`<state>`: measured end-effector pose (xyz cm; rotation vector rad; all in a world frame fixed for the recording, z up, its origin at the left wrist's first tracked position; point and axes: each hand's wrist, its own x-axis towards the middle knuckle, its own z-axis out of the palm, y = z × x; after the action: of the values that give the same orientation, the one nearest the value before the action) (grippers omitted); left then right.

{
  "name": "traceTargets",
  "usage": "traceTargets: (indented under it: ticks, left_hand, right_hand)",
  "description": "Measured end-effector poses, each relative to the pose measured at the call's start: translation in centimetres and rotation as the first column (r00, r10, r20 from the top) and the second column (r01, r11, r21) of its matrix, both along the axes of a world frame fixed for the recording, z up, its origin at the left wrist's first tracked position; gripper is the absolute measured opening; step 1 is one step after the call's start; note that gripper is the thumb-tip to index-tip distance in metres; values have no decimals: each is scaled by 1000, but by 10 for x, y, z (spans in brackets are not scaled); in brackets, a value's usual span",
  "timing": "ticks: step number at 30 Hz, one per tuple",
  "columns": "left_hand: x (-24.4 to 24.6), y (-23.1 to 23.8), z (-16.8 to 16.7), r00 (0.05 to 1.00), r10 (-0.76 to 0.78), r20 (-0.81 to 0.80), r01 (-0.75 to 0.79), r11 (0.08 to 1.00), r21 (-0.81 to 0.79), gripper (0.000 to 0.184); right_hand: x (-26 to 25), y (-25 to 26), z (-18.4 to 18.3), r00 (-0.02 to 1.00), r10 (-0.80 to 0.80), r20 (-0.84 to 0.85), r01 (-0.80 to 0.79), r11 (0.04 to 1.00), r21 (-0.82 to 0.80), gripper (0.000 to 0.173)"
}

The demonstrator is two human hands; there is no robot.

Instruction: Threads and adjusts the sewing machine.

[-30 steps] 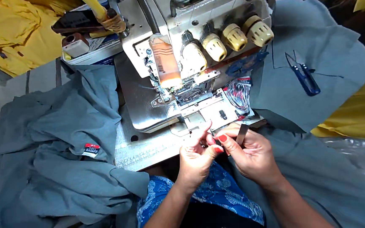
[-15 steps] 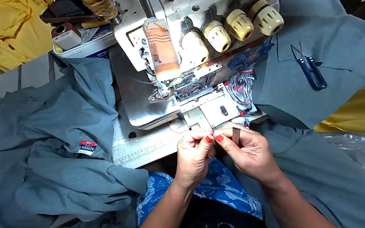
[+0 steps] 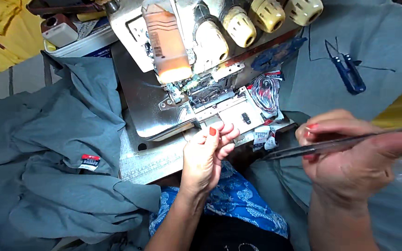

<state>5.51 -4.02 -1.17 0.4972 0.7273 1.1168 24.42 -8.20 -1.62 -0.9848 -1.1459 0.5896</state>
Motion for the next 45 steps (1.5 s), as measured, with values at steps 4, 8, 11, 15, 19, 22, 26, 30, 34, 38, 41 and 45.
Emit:
traceTargets:
  ticks: [4,8,11,15,19,22,26,30,34,38,41,45]
  left_hand:
    - [0,2,-1,997,32,76,-29,999,-40,31]
    - [-1,1,-3,989,43,145,-33,997,-70,32]
    - [-2,-1,-6,981,54,189,-32,993,-116,30]
    - [-4,-1,-9,966,57,250,-18,988,-153,31]
    - [-3,-2,-8,950,75,302,-19,983,-184,35]
    - [-4,-2,-11,934,82,347,-17,983,-184,34]
    - [-3,-2,-10,923,102,372,-28,979,-201,31]
    - [-3,-2,-8,919,109,380,-29,977,-209,33]
    - [-4,-2,-11,904,99,417,-17,981,-195,29]
    - [-4,-2,-12,908,86,409,-4,980,-197,29]
    - [-3,-2,-13,907,83,414,3,979,-202,29]
    - [-6,-4,-13,958,27,287,1,995,-97,27]
  right_hand:
    - [-15,-6,0,989,140,-54,-135,987,89,19]
    - [-31,-6,-4,983,164,85,-171,983,74,17]
    - [-34,-10,-5,955,188,230,-204,978,49,20]
    - [-36,-7,-9,915,235,329,-273,959,74,19]
    - [-38,-8,-13,914,173,367,-229,967,115,18]
    - [-40,-8,-13,909,160,385,-216,970,108,21]
    - [-42,-9,-13,910,134,392,-206,967,148,18]
    - [-46,-9,-15,906,107,411,-189,968,166,18]
    - [-47,-9,-15,902,93,421,-178,970,166,17]
    - [-47,-9,-16,900,82,428,-164,973,160,15]
    - [-47,-9,-16,899,80,431,-164,973,161,14]
    - [-40,-5,-12,888,-7,459,-88,979,185,13]
